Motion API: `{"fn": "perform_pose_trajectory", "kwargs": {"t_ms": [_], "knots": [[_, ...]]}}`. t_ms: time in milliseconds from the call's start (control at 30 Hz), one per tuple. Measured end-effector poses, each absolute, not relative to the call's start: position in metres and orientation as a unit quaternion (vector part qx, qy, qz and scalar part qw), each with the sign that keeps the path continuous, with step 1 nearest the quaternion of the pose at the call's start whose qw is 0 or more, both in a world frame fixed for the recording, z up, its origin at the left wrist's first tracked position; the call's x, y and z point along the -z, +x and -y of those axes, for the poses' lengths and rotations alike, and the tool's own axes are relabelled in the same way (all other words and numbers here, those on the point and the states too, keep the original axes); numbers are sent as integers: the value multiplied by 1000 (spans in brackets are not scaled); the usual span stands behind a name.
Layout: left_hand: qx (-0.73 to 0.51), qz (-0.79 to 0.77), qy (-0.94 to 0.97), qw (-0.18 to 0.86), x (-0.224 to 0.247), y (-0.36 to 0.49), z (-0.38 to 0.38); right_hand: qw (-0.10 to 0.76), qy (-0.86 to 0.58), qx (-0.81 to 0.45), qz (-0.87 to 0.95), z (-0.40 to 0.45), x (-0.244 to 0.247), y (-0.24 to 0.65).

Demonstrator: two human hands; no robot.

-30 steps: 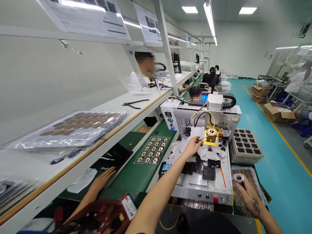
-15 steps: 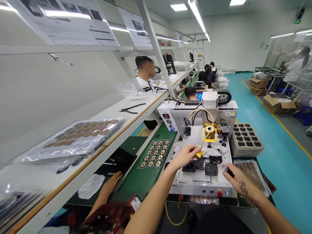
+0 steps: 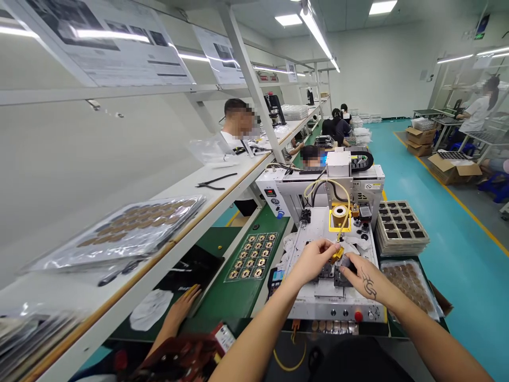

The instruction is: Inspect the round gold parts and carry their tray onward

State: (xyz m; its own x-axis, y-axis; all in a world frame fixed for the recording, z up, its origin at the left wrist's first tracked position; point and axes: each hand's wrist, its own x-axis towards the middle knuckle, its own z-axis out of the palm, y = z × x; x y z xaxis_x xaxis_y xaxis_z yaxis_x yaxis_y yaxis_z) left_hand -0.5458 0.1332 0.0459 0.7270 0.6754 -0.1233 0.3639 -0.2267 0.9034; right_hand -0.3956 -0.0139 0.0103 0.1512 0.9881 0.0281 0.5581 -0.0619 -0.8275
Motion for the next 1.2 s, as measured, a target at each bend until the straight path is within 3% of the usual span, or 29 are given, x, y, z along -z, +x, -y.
{"fn": "perform_pose_trajectory", "kwargs": {"t_ms": [200, 633, 1000, 1200], "knots": [[-198, -363, 797, 440, -26, -538, -117, 341, -673, -276, 596, 12, -2, -397], [-89, -364, 871, 318, -32, -533, -117, 272, -695, -222, 628, 2, 11, -391], [-85, -306, 836, 447, -7, -528, -130, 173, -674, -185, 694, -2, 10, -368], [-132, -347, 831, 414, -4, -523, -121, 146, -669, -179, 707, -7, -2, -365]]}}
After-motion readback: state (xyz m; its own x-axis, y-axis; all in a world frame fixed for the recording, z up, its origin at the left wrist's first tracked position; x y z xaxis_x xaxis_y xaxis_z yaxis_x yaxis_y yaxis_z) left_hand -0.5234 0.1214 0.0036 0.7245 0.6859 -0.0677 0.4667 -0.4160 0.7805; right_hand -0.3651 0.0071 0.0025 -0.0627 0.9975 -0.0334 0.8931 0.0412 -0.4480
